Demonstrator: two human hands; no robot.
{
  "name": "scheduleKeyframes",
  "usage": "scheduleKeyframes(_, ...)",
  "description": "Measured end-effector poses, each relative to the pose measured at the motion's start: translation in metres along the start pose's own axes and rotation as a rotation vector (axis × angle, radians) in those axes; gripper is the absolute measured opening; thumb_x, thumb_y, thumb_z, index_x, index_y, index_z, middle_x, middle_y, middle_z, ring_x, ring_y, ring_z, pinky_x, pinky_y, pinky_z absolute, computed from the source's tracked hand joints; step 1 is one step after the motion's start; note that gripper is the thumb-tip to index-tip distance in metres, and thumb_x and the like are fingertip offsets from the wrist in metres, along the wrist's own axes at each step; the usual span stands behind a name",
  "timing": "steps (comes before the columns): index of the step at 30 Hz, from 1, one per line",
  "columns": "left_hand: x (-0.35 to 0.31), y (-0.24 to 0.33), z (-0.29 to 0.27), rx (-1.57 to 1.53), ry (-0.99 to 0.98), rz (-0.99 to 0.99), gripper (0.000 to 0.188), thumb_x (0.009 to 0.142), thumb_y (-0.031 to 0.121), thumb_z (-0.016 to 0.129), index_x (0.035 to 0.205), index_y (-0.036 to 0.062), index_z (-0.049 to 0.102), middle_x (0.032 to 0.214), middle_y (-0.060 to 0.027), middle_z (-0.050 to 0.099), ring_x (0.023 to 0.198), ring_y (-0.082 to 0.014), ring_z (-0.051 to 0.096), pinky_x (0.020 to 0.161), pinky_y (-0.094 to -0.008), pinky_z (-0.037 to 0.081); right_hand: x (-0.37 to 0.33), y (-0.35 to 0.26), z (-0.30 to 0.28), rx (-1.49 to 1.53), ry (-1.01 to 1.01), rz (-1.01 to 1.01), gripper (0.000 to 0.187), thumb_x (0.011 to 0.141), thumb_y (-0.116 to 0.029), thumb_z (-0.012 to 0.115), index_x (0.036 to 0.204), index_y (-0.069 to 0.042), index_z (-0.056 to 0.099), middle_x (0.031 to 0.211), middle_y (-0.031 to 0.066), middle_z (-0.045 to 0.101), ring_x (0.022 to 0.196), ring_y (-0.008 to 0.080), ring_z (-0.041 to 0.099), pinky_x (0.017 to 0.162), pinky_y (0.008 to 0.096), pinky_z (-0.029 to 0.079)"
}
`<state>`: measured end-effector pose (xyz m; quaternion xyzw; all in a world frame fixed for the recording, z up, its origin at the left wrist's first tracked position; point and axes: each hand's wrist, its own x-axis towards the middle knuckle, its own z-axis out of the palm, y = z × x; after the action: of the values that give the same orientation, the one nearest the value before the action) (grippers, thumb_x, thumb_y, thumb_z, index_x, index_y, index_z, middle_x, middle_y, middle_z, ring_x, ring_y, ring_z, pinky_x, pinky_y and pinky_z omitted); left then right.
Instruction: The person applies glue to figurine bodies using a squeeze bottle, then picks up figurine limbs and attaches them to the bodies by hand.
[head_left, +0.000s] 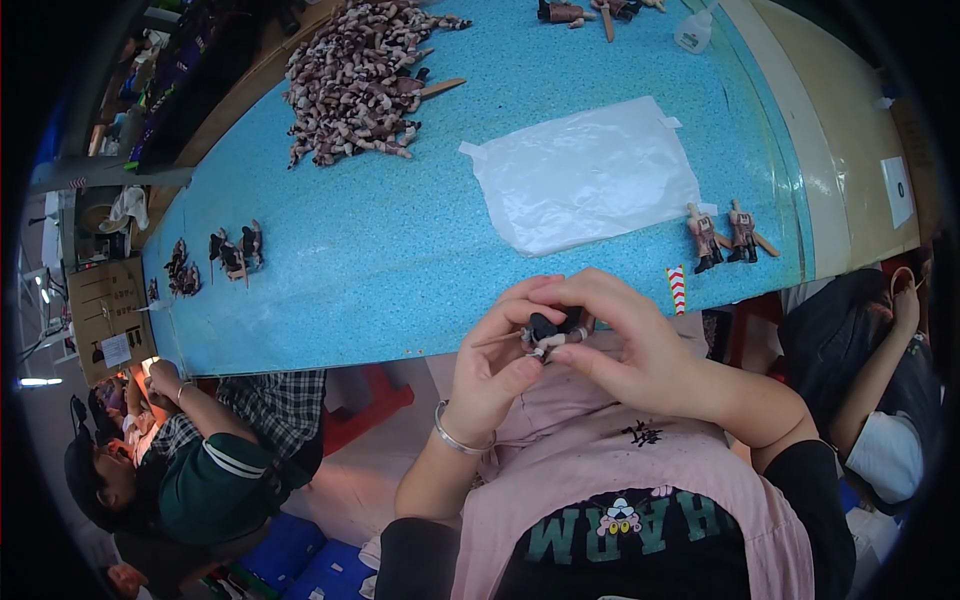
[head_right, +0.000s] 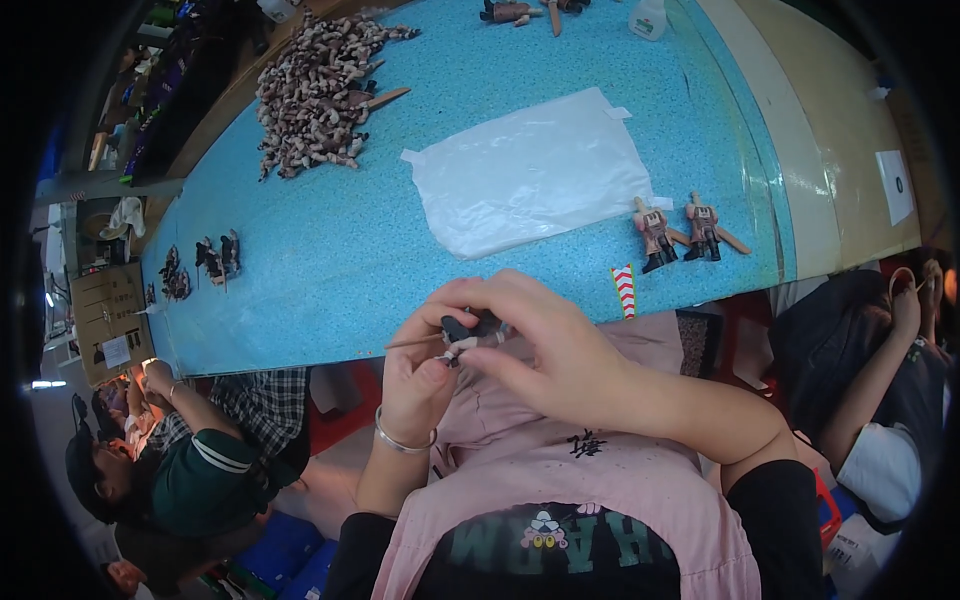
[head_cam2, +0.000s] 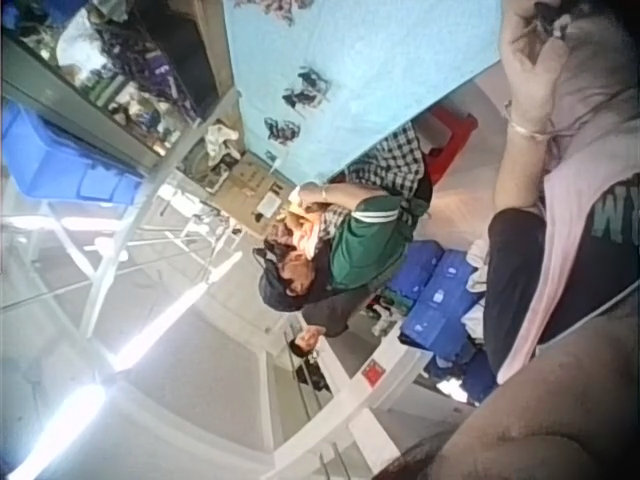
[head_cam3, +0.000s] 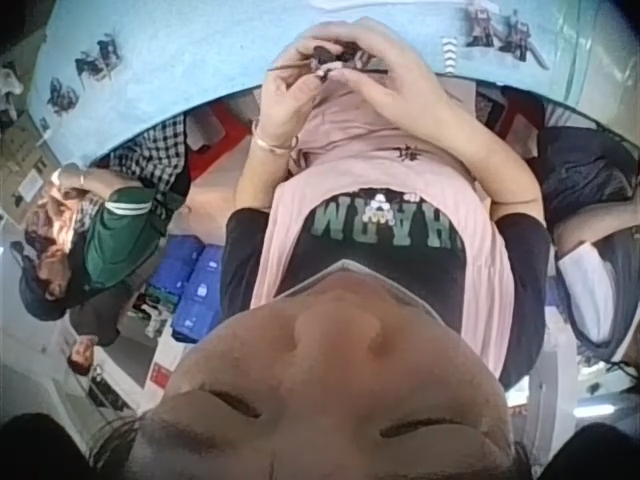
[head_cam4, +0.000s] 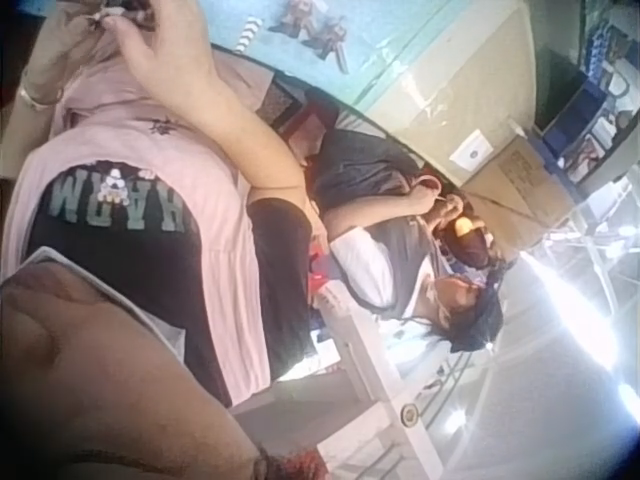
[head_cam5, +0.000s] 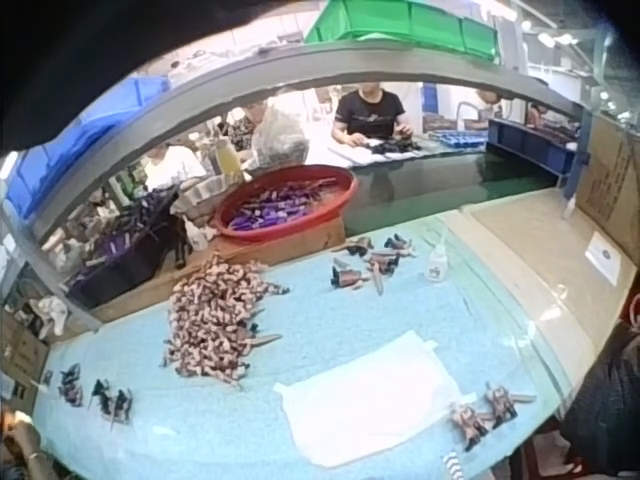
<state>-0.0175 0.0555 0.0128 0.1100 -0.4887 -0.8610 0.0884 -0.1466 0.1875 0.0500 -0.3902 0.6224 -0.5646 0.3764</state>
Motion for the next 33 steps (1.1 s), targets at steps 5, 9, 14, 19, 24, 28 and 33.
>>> scheduleKeyframes(5,-0.003,-0.003,0.004,0.039,0.044,0.080,0.043,0.082,0.028,0.070,0.111,-0.0016,0.056,0.135,-0.0167,0.040,0.121,-0.0255,0.047,0.102,-0.0382,0.037,-0.001,0.010,0.002,-0.084,0.017,-0.132,0.038,0.077,0.003,0.063,0.114,0.000,0.057,0.102,0.0125,0.056,0.094,0.0246,0.055,0.081,0.0316,0.046)
scheduleKeyframes(9,-0.005,-0.007,0.006,0.103,0.052,0.137,0.043,0.084,0.027,0.069,0.112,-0.0020,0.055,0.131,-0.0161,0.043,0.121,-0.0245,0.046,0.102,-0.0378,0.036,-0.002,0.009,0.003,-0.096,0.027,-0.137,0.035,0.077,0.002,0.064,0.111,0.000,0.059,0.102,0.0128,0.056,0.094,0.0249,0.056,0.081,0.0325,0.046)
scheduleKeyframes(14,-0.006,-0.001,0.023,-0.404,0.232,-0.200,0.048,0.095,0.038,0.047,0.118,-0.0035,0.050,0.116,-0.0135,0.055,0.115,-0.0280,0.048,0.097,-0.0392,0.038,0.012,0.007,-0.005,0.296,-0.024,0.414,0.028,0.081,-0.005,0.067,0.108,0.002,0.060,0.089,0.0062,0.063,0.075,0.0123,0.060,0.070,0.0246,0.049)
scheduleKeyframes(19,0.010,0.004,0.016,-0.925,0.152,-0.287,0.050,0.097,0.038,0.043,0.121,-0.0054,0.046,0.116,-0.0155,0.055,0.111,-0.0296,0.049,0.094,-0.0371,0.039,0.038,0.007,-0.024,0.424,-0.076,0.561,0.023,0.087,-0.017,0.064,0.102,0.001,0.061,0.083,0.0031,0.064,0.069,0.0070,0.058,0.060,0.0199,0.046)
scheduleKeyframes(24,0.017,0.015,0.024,-0.690,0.307,-0.323,0.048,0.097,0.039,0.042,0.120,-0.0035,0.048,0.118,-0.0143,0.054,0.114,-0.0266,0.048,0.100,-0.0390,0.035,0.041,0.004,-0.026,0.455,-0.089,0.538,0.024,0.088,-0.018,0.063,0.104,0.000,0.060,0.083,0.0014,0.063,0.072,0.0062,0.058,0.061,0.0204,0.046)
scheduleKeyframes(28,0.011,0.011,0.026,-0.626,0.331,-0.198,0.044,0.097,0.035,0.043,0.120,-0.0017,0.048,0.120,-0.0137,0.053,0.115,-0.0236,0.048,0.101,-0.0385,0.034,0.035,0.006,-0.014,0.347,-0.098,0.389,0.025,0.087,-0.011,0.064,0.108,0.000,0.059,0.091,0.0026,0.061,0.082,0.0063,0.057,0.068,0.0215,0.048)
scheduleKeyframes(33,0.006,0.008,0.032,-0.187,0.269,-0.001,0.039,0.091,0.030,0.058,0.114,-0.0017,0.052,0.119,-0.0081,0.051,0.110,-0.0175,0.050,0.099,-0.0352,0.035,0.025,0.001,-0.012,0.222,-0.078,0.161,0.028,0.083,-0.003,0.065,0.110,0.001,0.059,0.098,0.0038,0.060,0.089,0.0096,0.057,0.080,0.0260,0.047)
